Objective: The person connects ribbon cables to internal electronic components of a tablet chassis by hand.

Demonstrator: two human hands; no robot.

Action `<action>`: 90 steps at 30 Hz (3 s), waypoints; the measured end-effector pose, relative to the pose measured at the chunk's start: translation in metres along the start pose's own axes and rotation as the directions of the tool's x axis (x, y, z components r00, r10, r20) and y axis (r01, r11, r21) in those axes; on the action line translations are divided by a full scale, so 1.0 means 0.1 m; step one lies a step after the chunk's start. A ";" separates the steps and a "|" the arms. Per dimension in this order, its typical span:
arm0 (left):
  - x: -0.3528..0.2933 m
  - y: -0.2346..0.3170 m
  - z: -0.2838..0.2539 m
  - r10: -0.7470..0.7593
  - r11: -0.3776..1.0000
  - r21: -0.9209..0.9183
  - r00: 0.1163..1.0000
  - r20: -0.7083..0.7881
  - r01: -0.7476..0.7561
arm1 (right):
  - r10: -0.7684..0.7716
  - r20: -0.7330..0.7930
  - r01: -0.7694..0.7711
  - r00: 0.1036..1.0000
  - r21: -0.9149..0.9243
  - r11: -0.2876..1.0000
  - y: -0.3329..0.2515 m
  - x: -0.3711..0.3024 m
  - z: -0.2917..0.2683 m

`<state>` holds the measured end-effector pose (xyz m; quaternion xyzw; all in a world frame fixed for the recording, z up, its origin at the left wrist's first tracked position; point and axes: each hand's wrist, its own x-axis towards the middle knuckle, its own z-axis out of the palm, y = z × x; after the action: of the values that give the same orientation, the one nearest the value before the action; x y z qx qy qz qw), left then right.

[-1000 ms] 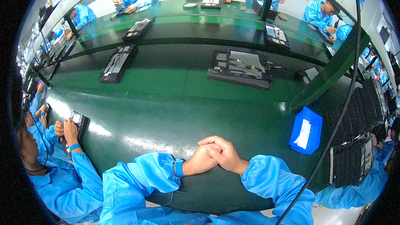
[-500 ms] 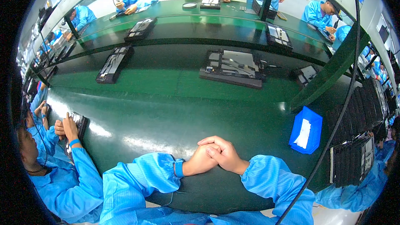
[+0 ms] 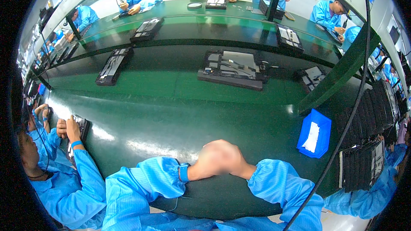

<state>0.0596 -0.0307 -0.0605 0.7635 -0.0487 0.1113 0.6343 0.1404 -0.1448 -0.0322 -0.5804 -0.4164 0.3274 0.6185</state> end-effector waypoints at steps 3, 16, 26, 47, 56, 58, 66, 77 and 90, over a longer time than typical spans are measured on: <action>0.00 -0.01 0.00 -0.006 1.000 0.013 1.000 -0.004 0.006 | -0.001 -0.002 0.001 1.000 -0.001 1.000 0.00 0.01 0.00; 0.11 0.20 0.03 -0.004 0.995 0.099 0.999 -0.041 0.008 | -0.225 -0.337 0.111 0.914 -0.326 0.939 -0.16 1.42 -1.06; 0.10 0.17 0.11 0.084 0.992 0.097 0.996 -0.021 -0.081 | -0.125 -0.292 -0.252 0.948 -0.931 0.265 0.36 3.11 -2.43; 0.12 0.22 -0.01 -0.125 0.991 -0.058 0.992 -0.024 0.124 | 0.496 0.048 -0.134 0.867 -0.936 0.326 -1.12 2.87 -1.47; 0.29 -0.01 -0.37 0.104 0.991 -0.028 0.872 -0.478 -0.134 | 0.288 -0.382 -0.398 0.878 -0.248 0.883 -1.38 1.70 -1.33; 0.22 0.17 -0.38 0.179 0.976 -0.046 0.909 -0.376 -0.211 | 0.328 -0.368 -0.387 0.870 -0.098 0.917 -1.17 1.30 -1.22; -0.49 0.37 -0.30 0.034 0.959 0.284 0.986 -0.164 0.014 | 0.388 -0.523 -0.297 0.759 0.252 0.921 -0.69 0.12 -0.35; -1.06 0.69 -0.06 -0.131 0.809 0.547 0.973 -0.192 0.217 | 0.157 -0.481 -0.206 0.863 -0.050 0.977 -0.03 -0.52 -0.02; -0.74 0.67 -0.47 -0.109 0.754 0.635 0.986 -0.129 0.166 | -0.061 -0.502 -0.192 0.863 -0.438 0.878 -0.25 -0.44 -0.01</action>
<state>-0.0322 -0.0024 -0.0058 0.9307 0.0754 0.1063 0.3419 0.1204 -0.1868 -0.0134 -0.7927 -0.2881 0.0749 0.5321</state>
